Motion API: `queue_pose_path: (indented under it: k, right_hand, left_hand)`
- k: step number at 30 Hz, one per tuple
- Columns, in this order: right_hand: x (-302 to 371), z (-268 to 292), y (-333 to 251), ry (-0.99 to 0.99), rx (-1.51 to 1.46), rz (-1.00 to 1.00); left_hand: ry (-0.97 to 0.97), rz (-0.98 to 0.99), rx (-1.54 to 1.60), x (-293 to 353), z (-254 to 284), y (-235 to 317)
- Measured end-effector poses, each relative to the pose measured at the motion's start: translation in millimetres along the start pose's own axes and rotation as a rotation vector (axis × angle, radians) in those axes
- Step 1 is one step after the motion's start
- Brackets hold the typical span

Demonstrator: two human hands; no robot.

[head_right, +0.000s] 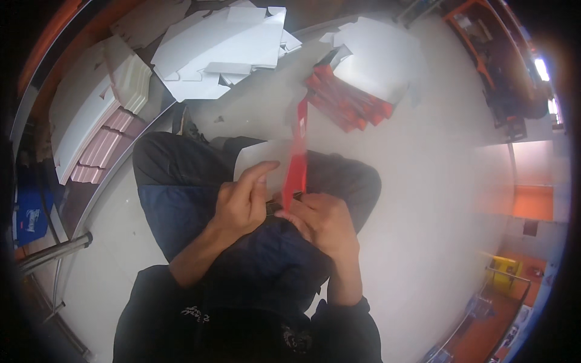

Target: The person assembles flat white cardboard boxes by folding along pre-scored lines and tucking flaps to form rectangular containers. They repeatedly pick up flat sheets, fold them into shape, and place the finished boxes into a growing stack on the floor.

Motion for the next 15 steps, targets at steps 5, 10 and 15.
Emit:
queue_pose_path:
  k: [5, 10, 15]
  right_hand:
    - [10, 4, 7, 0.064, 0.09, -0.337]
    - [16, -3, 31, 0.306, -0.241, -0.499]
    - [-17, 11, 82, 0.602, -0.782, -0.763]
  left_hand:
    - [0.314, -0.315, -0.035, 1, 15, 25]
    - [0.101, -0.528, -0.069, -1, -9, 52]
    - [-0.085, -0.44, -0.104, -11, -13, 39]
Point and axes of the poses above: each hand's wrist, its own x-axis away from the middle knuckle, its own z-axis out of the back of the hand, y = z × x, the point moved 10 cm from there along -x, towards the middle knuckle, and after that the axes turned 11 degrees about y, right-handed, at the moved point
